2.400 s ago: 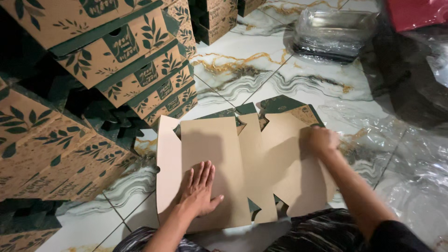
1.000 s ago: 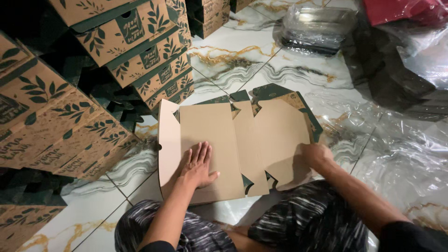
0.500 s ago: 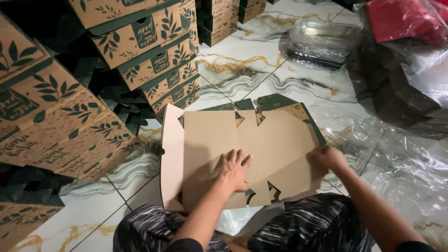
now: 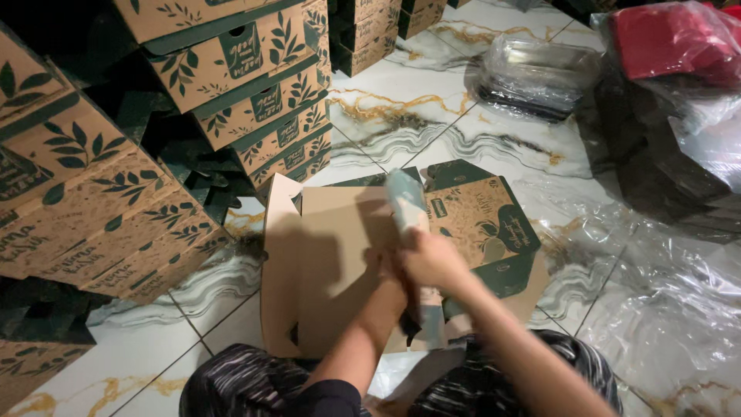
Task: The person sits on the floor and folds flat cardboard sheets into small rectangular boxes. They fold the side flaps, tuck tabs into slots, and then place each completed box into a stack beside them.
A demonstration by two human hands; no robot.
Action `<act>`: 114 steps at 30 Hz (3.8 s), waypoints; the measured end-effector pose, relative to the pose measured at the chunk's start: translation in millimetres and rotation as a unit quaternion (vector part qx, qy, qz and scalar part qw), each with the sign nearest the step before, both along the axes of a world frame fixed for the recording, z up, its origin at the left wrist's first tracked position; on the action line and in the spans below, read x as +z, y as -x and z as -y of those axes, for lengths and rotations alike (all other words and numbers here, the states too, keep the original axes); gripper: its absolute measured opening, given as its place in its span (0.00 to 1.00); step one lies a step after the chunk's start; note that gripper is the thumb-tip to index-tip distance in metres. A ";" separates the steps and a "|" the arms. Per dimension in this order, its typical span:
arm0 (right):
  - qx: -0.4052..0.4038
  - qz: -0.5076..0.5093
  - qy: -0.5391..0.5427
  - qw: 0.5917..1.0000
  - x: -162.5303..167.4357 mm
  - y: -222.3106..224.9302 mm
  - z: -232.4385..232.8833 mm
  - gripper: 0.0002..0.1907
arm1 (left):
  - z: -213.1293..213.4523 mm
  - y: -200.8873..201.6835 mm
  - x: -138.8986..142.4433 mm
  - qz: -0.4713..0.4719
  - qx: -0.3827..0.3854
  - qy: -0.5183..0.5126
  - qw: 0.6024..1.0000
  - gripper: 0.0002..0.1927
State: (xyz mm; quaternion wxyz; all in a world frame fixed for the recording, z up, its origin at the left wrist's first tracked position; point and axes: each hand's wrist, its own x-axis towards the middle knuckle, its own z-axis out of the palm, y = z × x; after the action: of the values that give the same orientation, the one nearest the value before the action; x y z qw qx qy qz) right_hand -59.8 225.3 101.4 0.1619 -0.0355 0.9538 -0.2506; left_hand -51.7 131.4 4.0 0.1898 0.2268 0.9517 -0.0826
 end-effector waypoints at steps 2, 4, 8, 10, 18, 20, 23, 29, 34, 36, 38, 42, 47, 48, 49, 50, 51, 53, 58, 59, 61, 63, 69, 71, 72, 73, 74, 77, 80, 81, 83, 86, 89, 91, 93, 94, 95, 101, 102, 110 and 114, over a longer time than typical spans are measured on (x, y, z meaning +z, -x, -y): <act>0.058 -0.025 -0.018 0.998 -16.1 2.6 28.6 0.19 | 11.0 -1.6 -5.3 -0.029 -0.001 -0.058 0.998 0.44; 0.091 -0.019 -0.010 0.996 -26.2 14.5 34.2 0.17 | 29.3 -6.8 -9.7 -0.035 -0.008 -0.098 0.995 0.42; 0.047 0.071 0.053 0.995 0.9 44.4 -70.5 0.18 | 79.6 -15.0 -17.6 -0.029 0.031 -0.175 0.984 0.37; -0.115 0.076 0.120 0.983 32.5 38.4 -134.1 0.19 | 98.1 -21.1 -20.0 -0.087 0.083 -0.256 0.959 0.36; -0.069 0.040 0.128 0.989 107.0 16.8 -115.7 0.16 | 11.1 -35.0 9.8 -0.041 0.041 -0.216 0.975 0.45; 0.080 0.016 0.049 0.995 82.4 19.4 -69.9 0.13 | 3.7 -38.4 18.0 0.021 -0.001 -0.109 0.994 0.48; 0.047 0.035 0.217 0.974 25.5 18.5 -2.2 0.14 | 24.3 -55.3 18.8 -0.001 0.001 -0.115 0.993 0.45; 0.099 0.039 0.175 0.979 -12.7 46.6 16.8 0.20 | 44.8 -49.1 5.8 -0.033 0.031 -0.216 0.975 0.40; 0.167 -0.126 0.071 0.975 70.4 76.9 -180.7 0.10 | 61.4 -37.0 13.5 -0.047 0.098 -0.440 0.891 0.36; -0.245 0.085 0.387 0.885 65.2 74.3 -231.9 0.11 | 58.7 -46.1 22.8 -0.070 0.084 -0.507 0.855 0.45; -0.279 0.067 0.375 0.881 37.5 69.5 -259.0 0.10 | 34.6 -62.9 31.2 -0.043 0.010 -0.508 0.860 0.57; -0.275 0.161 0.492 0.810 -22.4 52.8 -286.3 0.10 | -31.3 -87.6 25.4 -0.099 -0.059 -0.298 0.947 0.64; -0.373 0.122 0.383 0.836 -51.3 52.0 -294.7 0.15 | -73.8 -84.1 -37.8 -0.258 -0.035 -0.195 0.946 0.45; -0.369 0.121 0.365 0.846 -51.0 54.8 -295.6 0.17 | -78.2 -78.7 -51.3 -0.263 -0.035 -0.231 0.936 0.38; -0.304 0.040 0.232 0.923 -53.1 55.8 -296.7 0.19 | -81.7 -70.9 -62.7 -0.268 -0.037 -0.265 0.926 0.32; -0.258 -0.020 0.104 0.960 -56.4 54.9 -295.7 0.21 | -82.3 -68.4 -71.7 -0.269 -0.039 -0.296 0.915 0.26; -0.220 -0.083 -0.020 0.972 -57.6 51.4 -293.1 0.23 | -84.5 -63.7 -77.3 -0.218 -0.034 -0.301 0.928 0.22; -0.129 -0.176 -0.072 0.973 -61.1 31.8 -285.4 0.27 | -86.7 -41.0 -77.5 -0.116 -0.027 -0.309 0.944 0.14; 0.368 -0.167 -0.113 0.908 -75.2 -36.3 -254.5 0.54 | -82.3 33.9 -49.5 0.120 0.038 -0.237 0.963 0.13; 0.355 -0.130 -0.155 0.913 -77.2 -41.4 -250.3 0.55 | -78.8 43.2 -46.4 0.107 0.057 -0.253 0.960 0.14; 0.325 -0.059 -0.241 0.913 -80.9 -41.8 -245.2 0.59 | -73.1 59.3 -43.4 0.076 0.096 -0.287 0.950 0.19; 0.335 -0.042 -0.292 0.895 -86.8 -41.9 -244.0 0.59 | -74.2 65.3 -45.4 0.063 0.111 -0.264 0.956 0.20; 0.363 -0.122 -0.233 0.894 -94.4 -36.0 -262.4 0.53 | -68.9 57.8 -44.8 0.120 0.090 -0.448 0.881 0.22; 0.360 -0.172 -0.183 0.898 -92.2 -37.8 -263.2 0.50 | -60.0 50.4 -33.6 0.133 0.072 -0.487 0.860 0.25; 0.356 -0.212 -0.150 0.898 -88.3 -38.5 -264.4 0.48 | -56.6 51.4 -24.6 0.141 0.071 -0.495 0.855 0.26; 0.350 -0.250 -0.119 0.895 -83.2 -40.0 -265.6 0.47 | -54.3 52.1 -15.0 0.149 0.069 -0.503 0.848 0.27; 0.337 -0.260 -0.115 0.898 -76.3 -40.5 -268.1 0.47 | -52.9 55.0 -4.4 0.164 0.079 -0.504 0.844 0.26; 0.303 -0.275 -0.123 0.904 -55.2 -40.0 -274.4 0.46 | -51.0 64.4 21.9 0.195 0.087 -0.521 0.826 0.24; 0.296 -0.241 -0.138 0.914 -40.1 -37.1 -280.3 0.37 | -51.9 65.1 26.5 0.196 0.049 -0.543 0.815 0.24; 0.306 -0.212 -0.120 0.920 -39.0 -36.1 -280.0 0.33 | -52.1 60.9 21.5 0.193 0.036 -0.532 0.824 0.23; 0.312 -0.098 -0.111 0.938 -43.2 -33.9 -276.4 0.28 | -51.9 48.5 3.5 0.196 0.026 -0.496 0.845 0.23; 0.299 0.101 -0.122 0.941 -62.8 -25.2 -263.8 0.24 | -50.6 25.5 -32.7 0.186 0.027 -0.433 0.882 0.24; 0.281 0.187 -0.073 0.938 -80.6 -4.3 -255.7 0.18 | -46.9 17.3 -58.1 0.140 0.008 -0.418 0.898 0.27; 0.233 0.244 -0.007 0.941 -81.7 18.3 -257.2 0.15 | -45.3 19.4 -62.5 0.129 -0.003 -0.445 0.886 0.28; 0.240 0.256 -0.008 0.936 -81.7 41.6 -248.6 0.16 | -45.5 22.1 -57.9 0.175 -0.011 -0.382 0.907 0.25; 0.244 0.261 -0.008 0.934 -80.3 51.7 -242.2 0.17 | -46.4 22.8 -53.2 0.197 -0.015 -0.349 0.916 0.23; 0.224 0.284 -0.045 0.931 -79.1 58.4 -234.2 0.18 | -47.6 21.4 -47.8 0.189 -0.031 -0.339 0.921 0.22; 0.263 0.249 -0.161 0.918 -72.3 71.1 -185.8 0.20 | -54.0 -13.4 -23.8 0.108 -0.097 -0.313 0.938 0.14; 0.274 0.250 -0.156 0.916 -70.9 77.5 -184.3 0.21 | -51.7 -18.1 -23.1 0.097 -0.102 -0.334 0.932 0.12; 0.183 -0.137 -0.081 0.970 -77.6 174.6 -197.2 0.21 | -18.4 -58.5 -46.3 -0.033 -0.121 -0.548 0.827 0.12; 0.132 -0.078 -0.138 0.978 -82.0 177.2 -181.5 0.26 | -11.8 -65.2 -55.4 -0.030 -0.081 -0.542 0.836 0.12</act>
State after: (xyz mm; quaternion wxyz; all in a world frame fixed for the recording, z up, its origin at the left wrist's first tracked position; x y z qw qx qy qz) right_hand -237.0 406.8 19.4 0.1224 -0.1581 0.9757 -0.0895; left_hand 13.5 143.2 -51.4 0.0005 0.3673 0.8277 0.4241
